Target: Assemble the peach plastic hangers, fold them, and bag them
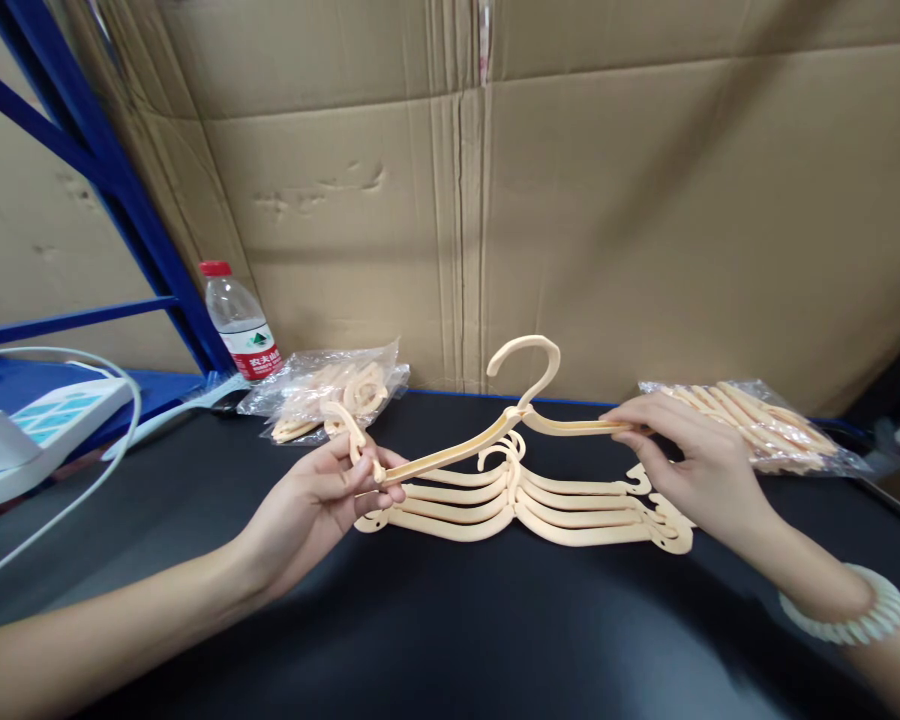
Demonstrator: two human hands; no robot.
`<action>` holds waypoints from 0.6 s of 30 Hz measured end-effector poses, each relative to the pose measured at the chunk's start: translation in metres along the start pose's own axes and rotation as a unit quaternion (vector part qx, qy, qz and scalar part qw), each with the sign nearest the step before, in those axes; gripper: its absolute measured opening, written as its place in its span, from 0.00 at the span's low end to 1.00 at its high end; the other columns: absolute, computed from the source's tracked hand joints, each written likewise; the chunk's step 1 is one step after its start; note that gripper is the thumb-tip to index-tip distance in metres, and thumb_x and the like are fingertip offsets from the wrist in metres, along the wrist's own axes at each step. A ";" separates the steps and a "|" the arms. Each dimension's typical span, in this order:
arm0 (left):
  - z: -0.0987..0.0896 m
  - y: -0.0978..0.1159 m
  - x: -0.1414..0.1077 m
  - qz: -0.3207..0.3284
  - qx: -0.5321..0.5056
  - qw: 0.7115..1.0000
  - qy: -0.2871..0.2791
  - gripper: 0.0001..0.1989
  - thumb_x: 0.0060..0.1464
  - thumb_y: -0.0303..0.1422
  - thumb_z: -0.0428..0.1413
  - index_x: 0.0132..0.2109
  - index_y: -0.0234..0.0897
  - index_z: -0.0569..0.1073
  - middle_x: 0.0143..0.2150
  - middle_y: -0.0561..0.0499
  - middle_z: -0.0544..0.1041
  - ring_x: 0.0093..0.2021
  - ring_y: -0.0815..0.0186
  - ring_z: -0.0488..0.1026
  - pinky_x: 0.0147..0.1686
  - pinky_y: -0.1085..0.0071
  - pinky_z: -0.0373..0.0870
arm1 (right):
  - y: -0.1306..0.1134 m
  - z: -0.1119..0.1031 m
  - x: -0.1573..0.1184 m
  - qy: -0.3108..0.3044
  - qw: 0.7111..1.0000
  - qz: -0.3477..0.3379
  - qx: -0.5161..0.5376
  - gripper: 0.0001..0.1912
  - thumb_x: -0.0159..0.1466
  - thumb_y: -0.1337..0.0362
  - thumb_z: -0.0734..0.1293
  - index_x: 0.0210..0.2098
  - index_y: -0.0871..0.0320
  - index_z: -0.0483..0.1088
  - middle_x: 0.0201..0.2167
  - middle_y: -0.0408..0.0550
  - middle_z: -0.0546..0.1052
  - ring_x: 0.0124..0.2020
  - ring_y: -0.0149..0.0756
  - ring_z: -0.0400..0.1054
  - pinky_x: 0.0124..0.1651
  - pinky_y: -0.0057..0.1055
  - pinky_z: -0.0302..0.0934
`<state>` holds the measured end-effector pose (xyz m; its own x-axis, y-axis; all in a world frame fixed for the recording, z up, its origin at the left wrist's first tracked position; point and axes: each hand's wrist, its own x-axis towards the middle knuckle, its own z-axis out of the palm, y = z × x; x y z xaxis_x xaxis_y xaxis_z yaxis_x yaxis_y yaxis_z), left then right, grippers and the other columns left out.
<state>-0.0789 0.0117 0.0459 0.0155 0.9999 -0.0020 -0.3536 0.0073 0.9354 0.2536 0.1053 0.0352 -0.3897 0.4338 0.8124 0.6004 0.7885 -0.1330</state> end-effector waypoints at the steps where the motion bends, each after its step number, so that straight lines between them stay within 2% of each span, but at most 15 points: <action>1: 0.001 0.000 0.000 0.006 0.002 1.000 0.000 0.08 0.54 0.27 0.60 0.29 0.33 0.69 0.33 0.47 0.79 0.29 0.65 0.76 0.34 0.71 0.72 | -0.001 0.000 0.000 0.003 1.000 0.000 0.000 0.04 0.64 0.66 0.65 0.37 0.53 0.72 0.34 0.46 0.77 0.34 0.39 0.73 0.38 0.34 0.65; 8: 0.000 -0.002 0.000 0.046 0.029 0.998 0.030 0.09 0.53 0.26 0.59 0.29 0.35 0.65 0.28 0.50 0.75 0.25 0.70 0.70 0.27 0.75 0.64 | -0.007 0.003 -0.003 -0.001 1.000 -0.016 0.016 0.06 0.64 0.67 0.65 0.39 0.51 0.73 0.35 0.45 0.78 0.34 0.39 0.73 0.39 0.34 0.66; 18: -0.002 -0.004 0.003 0.053 0.063 0.995 0.057 0.08 0.52 0.23 0.55 0.30 0.36 0.63 0.27 0.53 0.73 0.23 0.72 0.68 0.25 0.77 0.61 | -0.018 0.003 -0.005 0.019 0.998 -0.057 -0.018 0.10 0.65 0.70 0.64 0.43 0.50 0.70 0.36 0.46 0.76 0.35 0.37 0.72 0.39 0.34 0.64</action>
<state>-0.0794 0.0146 0.0414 -0.1242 0.9900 0.0665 -0.2274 -0.0936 0.9693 0.2419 0.0902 0.0318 -0.4299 0.3247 0.8425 0.5792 0.8150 -0.0185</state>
